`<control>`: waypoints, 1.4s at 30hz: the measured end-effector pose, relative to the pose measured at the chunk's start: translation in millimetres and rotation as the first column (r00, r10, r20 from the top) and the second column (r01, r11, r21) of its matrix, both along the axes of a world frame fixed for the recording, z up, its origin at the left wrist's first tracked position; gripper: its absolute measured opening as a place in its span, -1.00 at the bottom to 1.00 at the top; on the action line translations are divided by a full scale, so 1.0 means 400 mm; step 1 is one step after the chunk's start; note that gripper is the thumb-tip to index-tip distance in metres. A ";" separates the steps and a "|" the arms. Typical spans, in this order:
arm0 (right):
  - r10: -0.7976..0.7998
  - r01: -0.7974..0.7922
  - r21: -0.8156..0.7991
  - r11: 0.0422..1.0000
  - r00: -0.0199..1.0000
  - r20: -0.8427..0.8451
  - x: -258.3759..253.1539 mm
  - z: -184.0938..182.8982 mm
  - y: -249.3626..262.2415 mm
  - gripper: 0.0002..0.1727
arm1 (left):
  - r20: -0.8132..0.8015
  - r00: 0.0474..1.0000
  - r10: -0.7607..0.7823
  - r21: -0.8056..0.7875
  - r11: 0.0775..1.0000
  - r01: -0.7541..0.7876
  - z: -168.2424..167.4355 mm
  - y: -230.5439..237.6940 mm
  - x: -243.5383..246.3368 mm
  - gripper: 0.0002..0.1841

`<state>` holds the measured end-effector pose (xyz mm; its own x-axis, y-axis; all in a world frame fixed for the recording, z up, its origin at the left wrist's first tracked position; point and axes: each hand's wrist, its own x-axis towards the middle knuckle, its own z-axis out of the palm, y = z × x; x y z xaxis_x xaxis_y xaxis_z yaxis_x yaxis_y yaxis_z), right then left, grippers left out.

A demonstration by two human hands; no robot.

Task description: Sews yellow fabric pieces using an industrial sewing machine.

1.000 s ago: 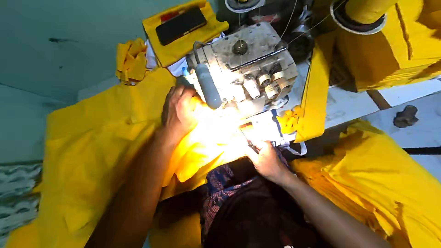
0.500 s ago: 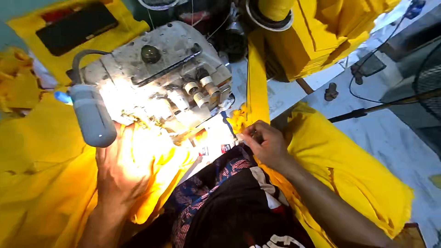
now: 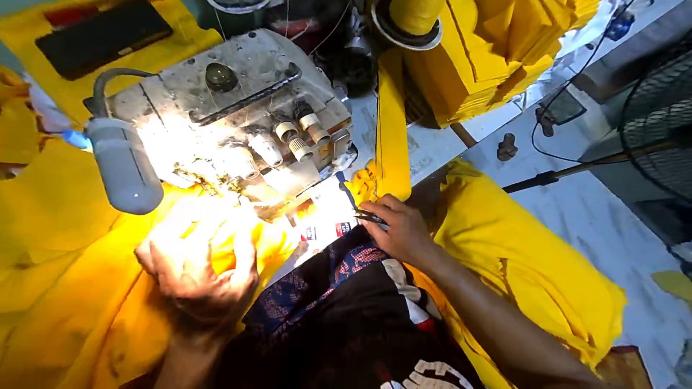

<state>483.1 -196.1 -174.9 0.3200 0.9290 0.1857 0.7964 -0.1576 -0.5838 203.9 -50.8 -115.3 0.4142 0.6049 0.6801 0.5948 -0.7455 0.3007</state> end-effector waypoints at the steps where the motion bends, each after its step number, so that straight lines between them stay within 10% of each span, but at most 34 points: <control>1: 0.007 -0.006 0.016 1.000 0.998 -0.060 -0.004 0.004 0.001 -0.65 | 0.015 1.000 -0.027 -0.004 1.000 0.027 -0.007 -0.008 0.007 -0.60; 8: -0.192 0.188 0.169 0.968 0.981 0.003 0.054 0.017 0.004 -0.78 | 0.067 0.993 -0.102 -0.059 0.993 0.106 -0.046 -0.046 0.017 -0.66; 15: -0.038 0.091 -0.222 0.971 0.971 0.235 0.010 0.069 0.130 -0.61 | 0.062 0.992 -0.106 -0.054 0.992 0.110 -0.045 -0.044 0.025 -0.68; 27: -0.129 0.110 0.207 0.972 0.989 0.078 0.145 0.015 -0.039 -0.73 | 0.084 0.992 -0.090 -0.096 0.991 0.098 -0.024 -0.091 0.002 -0.70; 42: -0.010 -0.007 -0.066 0.998 0.967 -0.255 0.197 0.046 0.030 -0.71 | 0.109 0.981 -0.158 -0.178 0.968 0.176 -0.031 -0.141 0.088 -0.71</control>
